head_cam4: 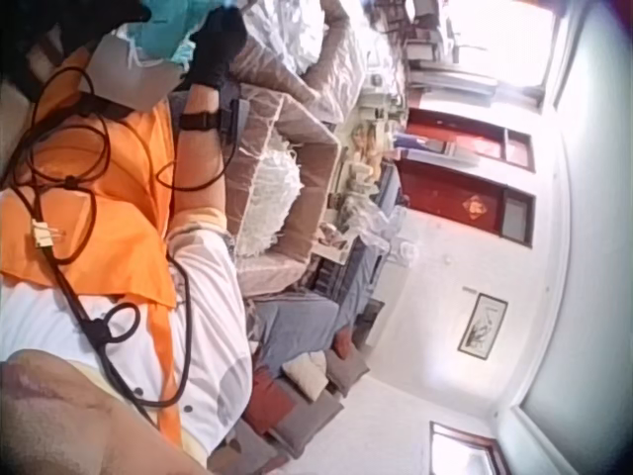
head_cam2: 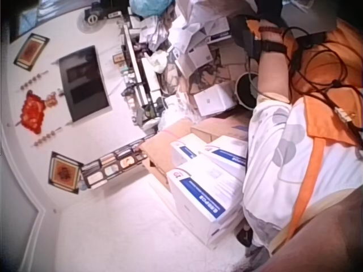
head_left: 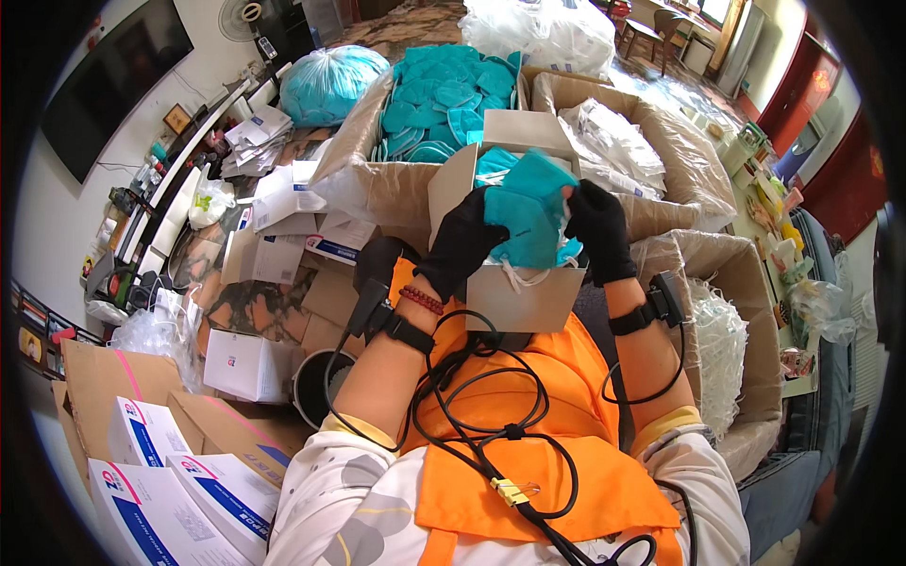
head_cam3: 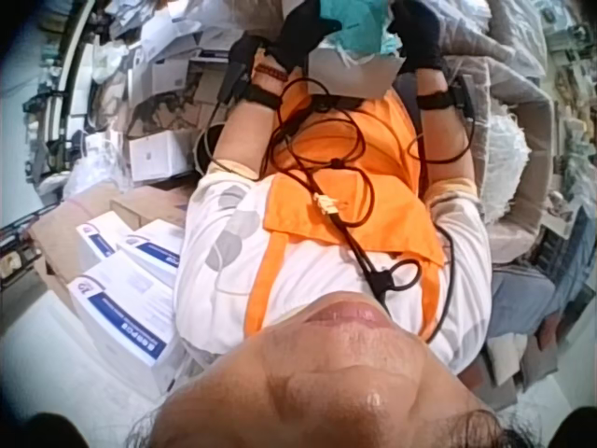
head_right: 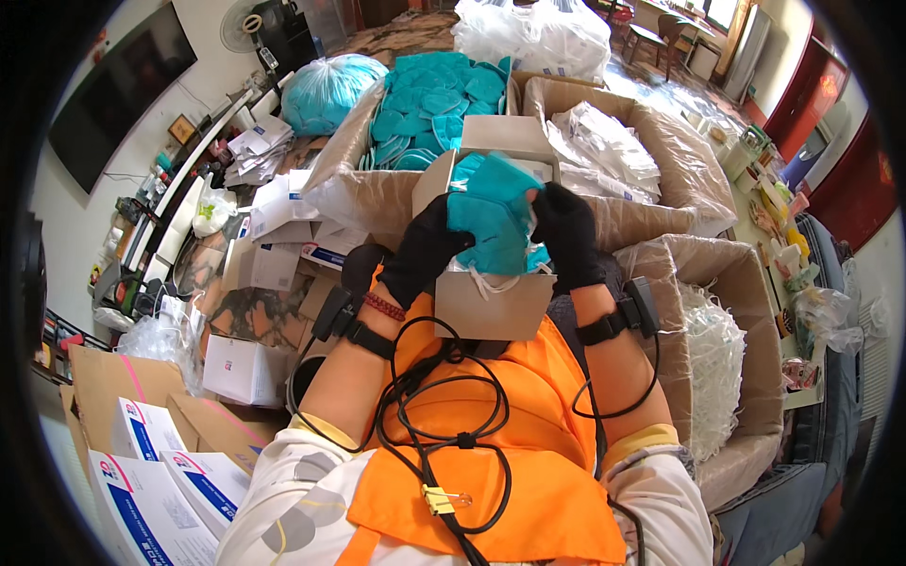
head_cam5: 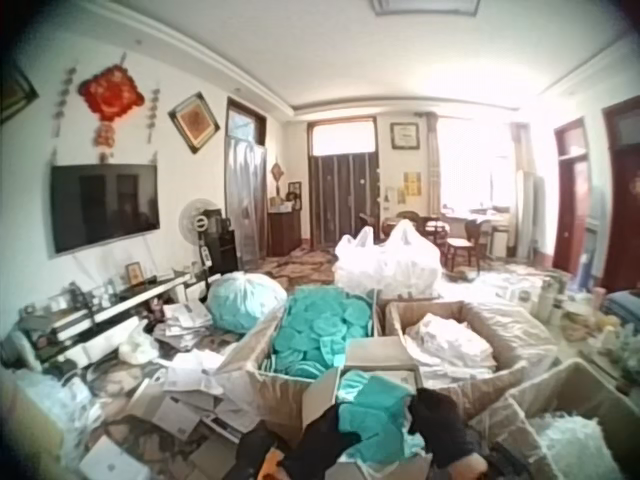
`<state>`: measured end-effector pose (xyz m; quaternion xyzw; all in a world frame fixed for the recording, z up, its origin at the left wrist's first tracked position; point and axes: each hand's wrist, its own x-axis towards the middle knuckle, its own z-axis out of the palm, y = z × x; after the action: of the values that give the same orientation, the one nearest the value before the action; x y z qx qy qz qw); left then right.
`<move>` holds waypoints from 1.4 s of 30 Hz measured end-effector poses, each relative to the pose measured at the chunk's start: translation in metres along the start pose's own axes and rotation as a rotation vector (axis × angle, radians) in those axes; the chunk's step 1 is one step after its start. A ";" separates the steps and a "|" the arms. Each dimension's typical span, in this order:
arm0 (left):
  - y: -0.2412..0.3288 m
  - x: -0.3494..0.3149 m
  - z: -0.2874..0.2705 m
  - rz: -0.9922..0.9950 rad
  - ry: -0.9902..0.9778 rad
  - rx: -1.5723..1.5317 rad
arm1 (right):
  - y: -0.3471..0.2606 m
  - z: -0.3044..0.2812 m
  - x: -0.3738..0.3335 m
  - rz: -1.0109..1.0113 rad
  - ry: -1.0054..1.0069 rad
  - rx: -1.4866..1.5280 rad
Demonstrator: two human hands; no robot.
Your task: Sorting and organizing face masks from a shipping box into individual smaller boxes.
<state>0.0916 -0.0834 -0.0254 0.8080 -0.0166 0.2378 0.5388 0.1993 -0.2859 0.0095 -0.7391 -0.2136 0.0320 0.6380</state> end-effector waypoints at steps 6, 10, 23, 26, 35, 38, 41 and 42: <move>0.010 -0.006 -0.026 -0.351 0.240 -0.286 | 0.017 -0.010 0.016 0.194 -0.039 -0.197; 0.016 -0.006 -0.044 0.114 0.339 -0.243 | -0.005 -0.006 0.000 -0.297 0.271 -0.711; 0.080 -0.011 -0.003 -0.164 -0.124 -0.871 | -0.062 0.027 -0.046 -0.245 -0.058 0.285; 0.084 -0.015 -0.006 -0.351 -0.338 -0.534 | -0.056 0.023 -0.047 -0.038 0.050 0.368; 0.083 -0.015 0.016 -0.127 0.095 -0.421 | -0.056 0.022 -0.061 0.141 -0.034 0.549; 0.081 -0.015 0.023 -0.074 0.248 -0.206 | -0.047 0.029 -0.070 0.207 -0.022 0.448; 0.072 -0.015 0.028 -0.024 0.327 -0.005 | -0.042 0.031 -0.072 0.226 -0.042 0.522; 0.067 -0.015 0.028 0.097 0.317 0.057 | -0.043 0.031 -0.073 0.133 -0.072 0.474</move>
<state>0.0700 -0.1394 0.0177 0.7734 0.0365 0.3883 0.4997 0.1119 -0.2793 0.0284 -0.5794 -0.1738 0.1496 0.7821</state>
